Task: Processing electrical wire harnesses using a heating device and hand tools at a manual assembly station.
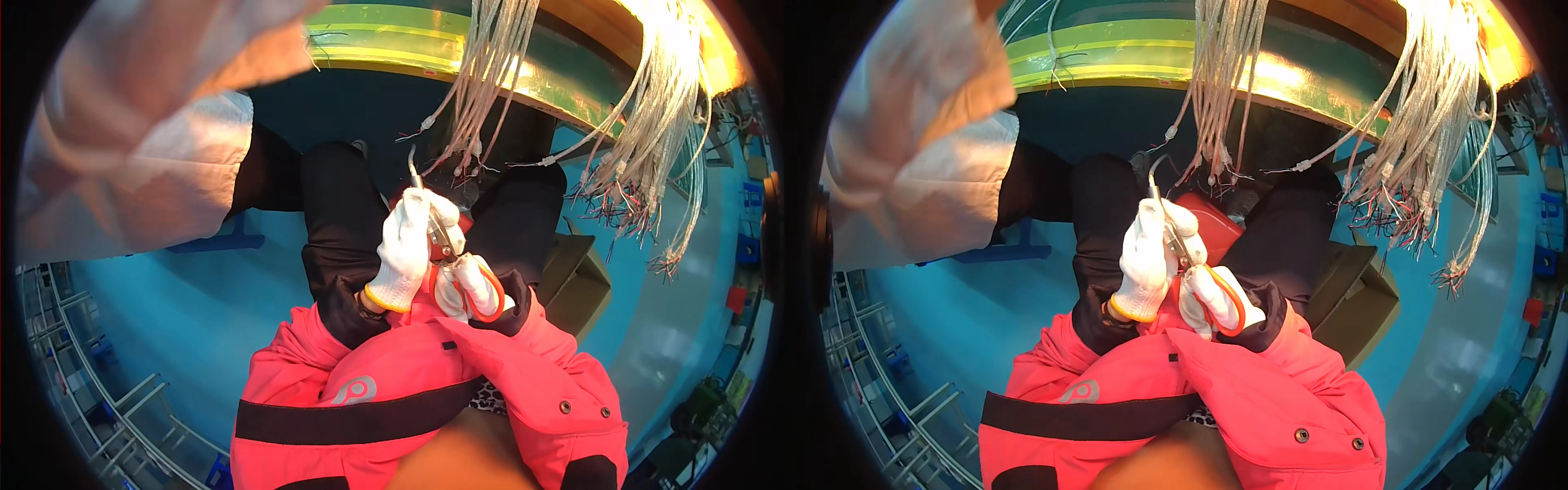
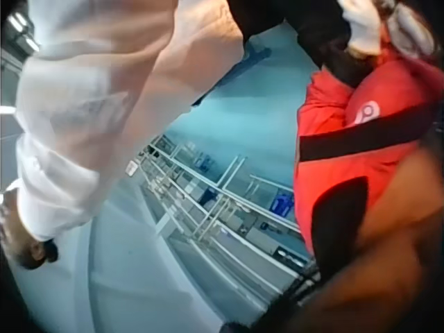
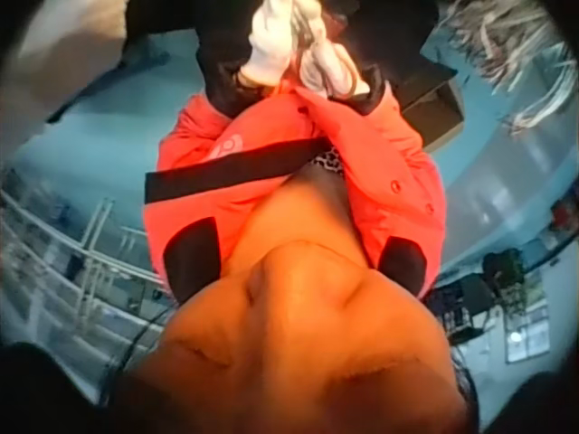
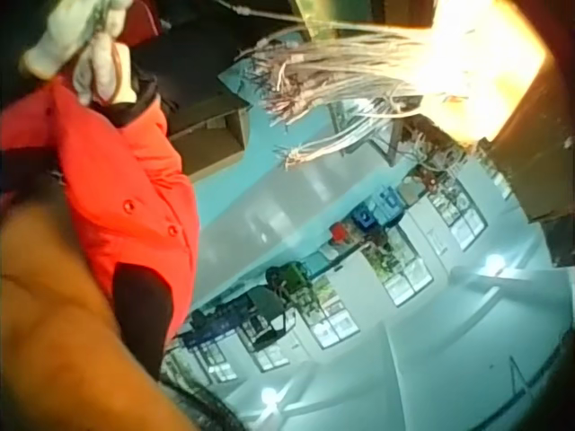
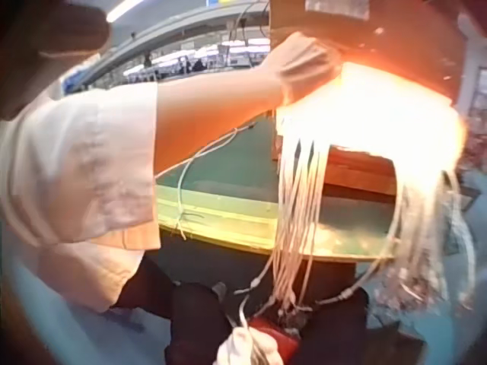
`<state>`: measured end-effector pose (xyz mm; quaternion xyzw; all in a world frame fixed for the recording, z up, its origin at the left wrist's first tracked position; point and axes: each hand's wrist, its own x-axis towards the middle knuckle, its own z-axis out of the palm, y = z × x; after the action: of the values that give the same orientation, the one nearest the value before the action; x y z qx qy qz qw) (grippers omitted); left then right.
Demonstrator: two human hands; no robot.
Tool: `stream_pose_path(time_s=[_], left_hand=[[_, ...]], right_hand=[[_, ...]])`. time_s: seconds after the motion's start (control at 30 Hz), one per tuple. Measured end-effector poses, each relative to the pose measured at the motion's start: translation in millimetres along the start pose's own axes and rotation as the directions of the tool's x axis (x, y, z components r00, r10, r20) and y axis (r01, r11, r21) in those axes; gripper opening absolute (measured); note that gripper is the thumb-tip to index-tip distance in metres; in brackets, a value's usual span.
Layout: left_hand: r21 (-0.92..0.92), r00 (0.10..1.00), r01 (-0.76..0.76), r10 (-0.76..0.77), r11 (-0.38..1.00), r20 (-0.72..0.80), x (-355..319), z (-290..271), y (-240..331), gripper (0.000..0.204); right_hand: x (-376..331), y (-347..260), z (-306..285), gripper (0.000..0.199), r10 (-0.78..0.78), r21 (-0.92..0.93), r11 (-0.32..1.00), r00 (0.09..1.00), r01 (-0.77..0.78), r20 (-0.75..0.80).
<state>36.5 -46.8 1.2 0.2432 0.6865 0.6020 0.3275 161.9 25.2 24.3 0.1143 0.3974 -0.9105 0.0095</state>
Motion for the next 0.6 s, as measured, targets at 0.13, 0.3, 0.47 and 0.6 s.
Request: stream_pose_path(time_s=[0.13, 0.3, 0.47, 0.6], left_hand=[[-0.533, 0.993, 0.119, -0.084, 0.838, 0.088, 6, 2, 22, 0.036], [-0.530, 0.982, 0.183, -0.177, 0.828, 0.063, 7, 1, 21, 0.040], [-0.529, 0.994, 0.102, -0.073, 0.842, 0.075, 4, 10, 18, 0.049], [-0.636, 0.969, 0.192, -0.040, 0.748, 0.245, 2, 7, 19, 0.037]], right_hand=[[2, -4, 3, 0.057, 0.039, -0.054, 0.998, 0.998, -0.042, -0.051], [4, -7, 11, 0.061, 0.030, -0.081, 0.996, 0.992, -0.041, -0.125], [0, 1, 10, 0.062, -0.009, -0.034, 0.999, 0.988, 0.004, -0.151], [-2, 8, 4, 0.058, -0.035, 0.045, 0.998, 0.996, 0.039, -0.079]])
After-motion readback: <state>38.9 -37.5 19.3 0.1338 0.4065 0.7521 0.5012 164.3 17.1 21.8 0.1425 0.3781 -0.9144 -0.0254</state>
